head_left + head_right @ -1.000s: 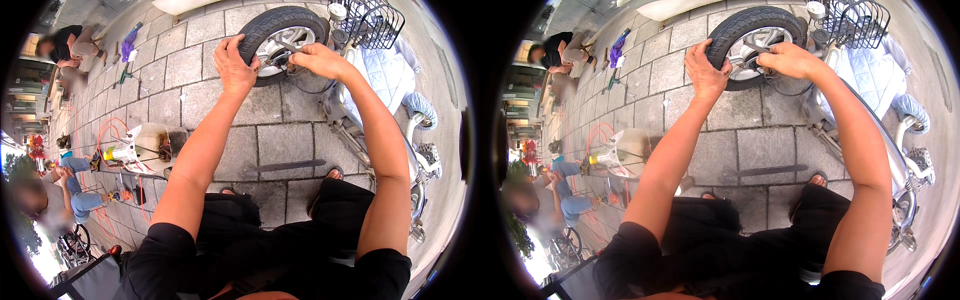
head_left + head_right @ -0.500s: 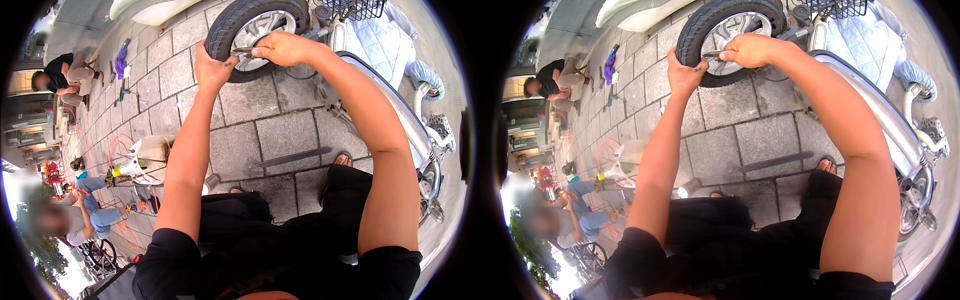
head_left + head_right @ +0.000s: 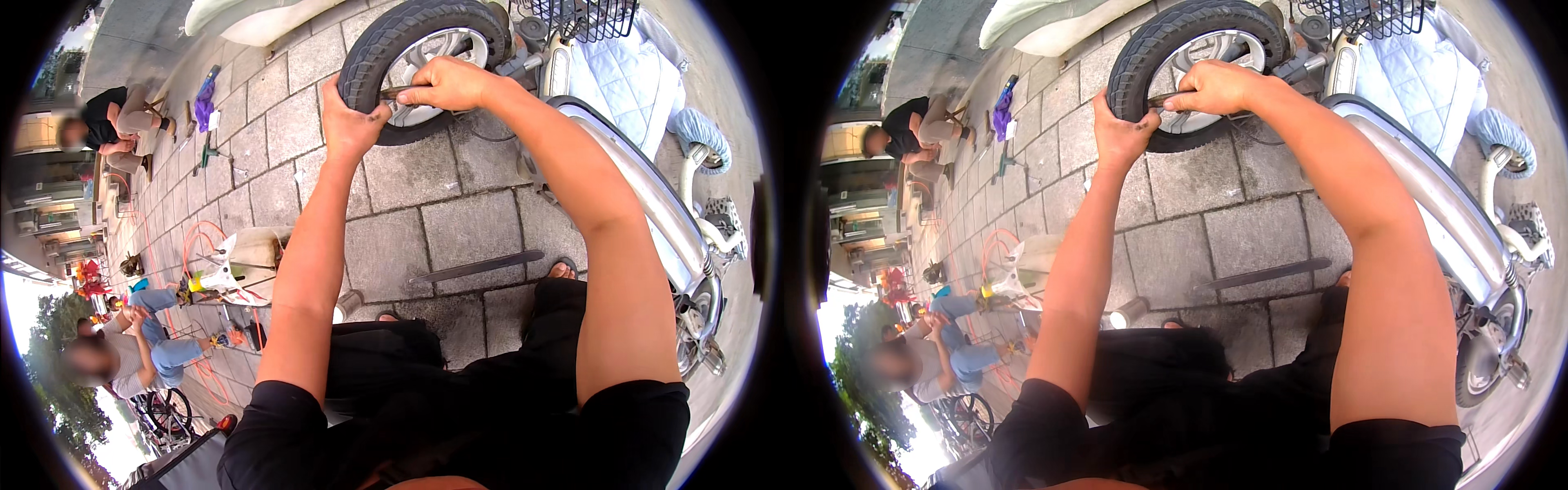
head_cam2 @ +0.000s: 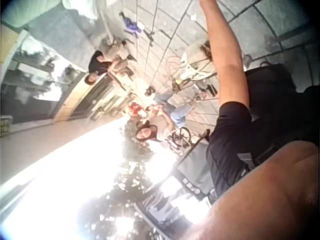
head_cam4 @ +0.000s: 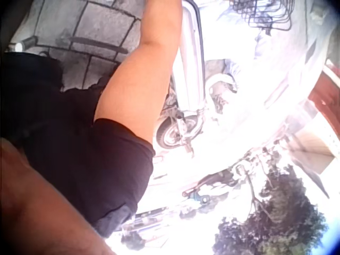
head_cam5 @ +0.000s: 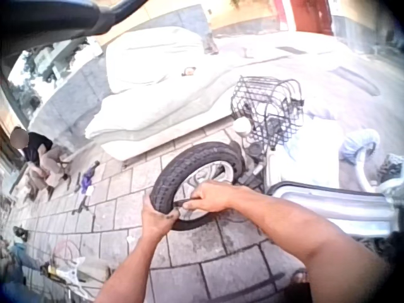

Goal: The person removes the tire from a scooter wheel, uses a tire lever to pry the tire off the rim, and then reattaches the tire. They then use a hand pump to inflate the tire.

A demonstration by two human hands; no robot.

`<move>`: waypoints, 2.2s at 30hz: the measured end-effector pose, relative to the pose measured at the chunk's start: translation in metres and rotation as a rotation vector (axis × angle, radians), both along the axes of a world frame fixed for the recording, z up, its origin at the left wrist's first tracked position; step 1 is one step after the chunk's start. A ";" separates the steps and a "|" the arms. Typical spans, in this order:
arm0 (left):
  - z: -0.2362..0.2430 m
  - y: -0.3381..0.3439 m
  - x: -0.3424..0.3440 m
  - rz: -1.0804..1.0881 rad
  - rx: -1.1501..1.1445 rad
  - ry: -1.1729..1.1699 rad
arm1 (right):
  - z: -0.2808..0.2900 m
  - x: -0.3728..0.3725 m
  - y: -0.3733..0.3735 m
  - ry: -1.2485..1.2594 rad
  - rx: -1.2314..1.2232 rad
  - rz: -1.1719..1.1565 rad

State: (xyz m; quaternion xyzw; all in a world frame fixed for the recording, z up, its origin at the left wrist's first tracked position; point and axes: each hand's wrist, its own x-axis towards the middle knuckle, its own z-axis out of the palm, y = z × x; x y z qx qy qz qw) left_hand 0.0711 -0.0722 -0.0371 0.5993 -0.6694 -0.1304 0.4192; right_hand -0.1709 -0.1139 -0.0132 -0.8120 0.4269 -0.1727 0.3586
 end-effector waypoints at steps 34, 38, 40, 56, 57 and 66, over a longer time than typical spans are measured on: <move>0.003 -0.024 0.046 -0.344 0.215 0.066 | -0.088 0.100 0.152 -0.470 0.280 -0.551; 0.001 -0.022 0.046 -0.340 0.176 0.051 | -0.101 0.054 0.129 -0.134 0.426 -0.544; 0.000 -0.023 0.046 -0.330 0.122 0.024 | -0.097 0.047 0.111 -0.030 0.325 -0.551; 0.001 -0.021 0.041 -0.349 0.111 0.054 | -0.036 0.042 0.068 0.414 -0.202 -0.218; 0.002 -0.020 0.041 -0.346 0.110 0.053 | -0.032 0.043 0.069 0.404 -0.189 -0.215; 0.002 -0.021 0.041 -0.340 0.144 0.068 | -0.017 0.035 0.039 0.446 -0.305 -0.038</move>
